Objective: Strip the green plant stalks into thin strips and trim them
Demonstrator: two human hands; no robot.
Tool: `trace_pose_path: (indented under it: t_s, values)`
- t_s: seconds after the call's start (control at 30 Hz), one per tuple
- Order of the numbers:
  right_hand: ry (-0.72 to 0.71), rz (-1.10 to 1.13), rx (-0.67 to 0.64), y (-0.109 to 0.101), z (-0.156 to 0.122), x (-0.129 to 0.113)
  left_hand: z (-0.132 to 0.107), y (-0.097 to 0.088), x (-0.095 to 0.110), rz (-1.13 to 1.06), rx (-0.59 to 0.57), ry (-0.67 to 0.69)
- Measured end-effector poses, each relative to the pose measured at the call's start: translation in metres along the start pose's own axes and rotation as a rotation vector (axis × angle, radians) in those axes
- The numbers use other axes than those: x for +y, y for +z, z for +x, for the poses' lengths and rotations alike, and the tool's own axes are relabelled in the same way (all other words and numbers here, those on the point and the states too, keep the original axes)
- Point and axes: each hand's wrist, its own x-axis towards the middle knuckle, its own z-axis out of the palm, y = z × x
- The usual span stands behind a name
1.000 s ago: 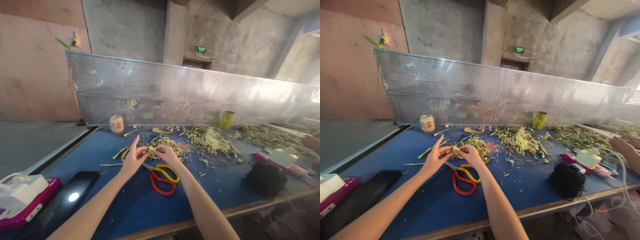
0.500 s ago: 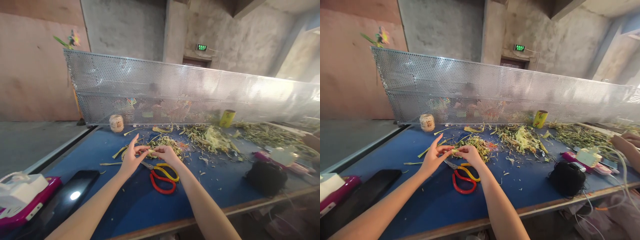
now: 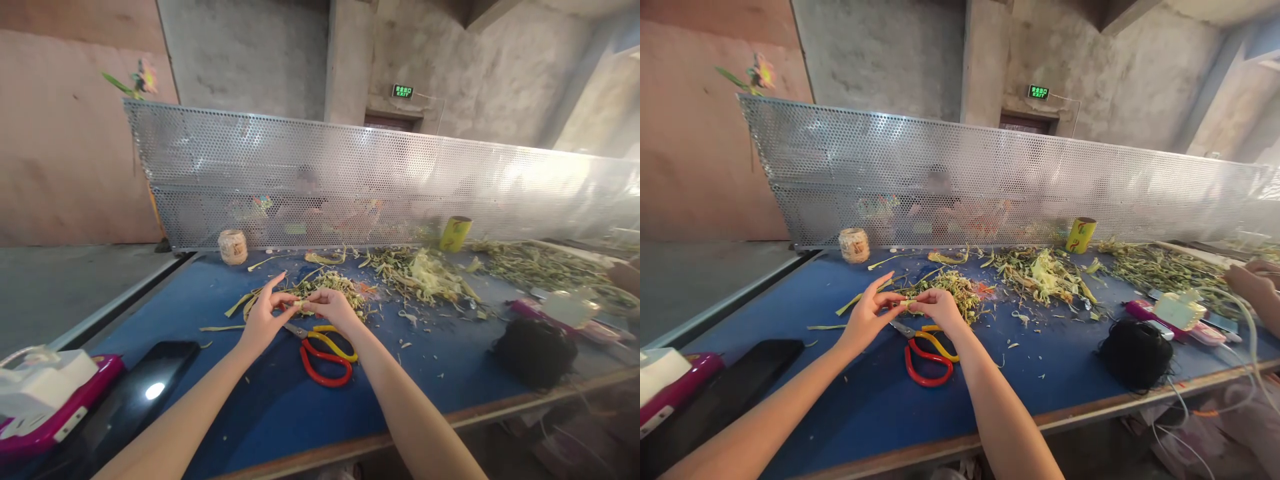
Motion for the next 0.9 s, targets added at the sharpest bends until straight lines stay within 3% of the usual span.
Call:
trace_pose_path:
  t_s: [0.1,0.27,0.57,0.9]
  values:
    - [-0.021,-0.061,0.012,0.000,0.000,-0.001,0.002,0.001,-0.001,-0.136,0.022,-0.077]
    - [-0.230,-0.297,0.022,0.001,0.001,-0.002,0.007,0.001,-0.005,-0.229,0.061,-0.189]
    - [-0.420,-0.699,0.021,-0.002,-0.006,-0.007,0.006,0.000,-0.003,-0.226,0.056,-0.182]
    - [-0.456,-0.973,0.002,-0.003,-0.011,-0.012,0.005,0.002,0.000,-0.305,-0.015,-0.196]
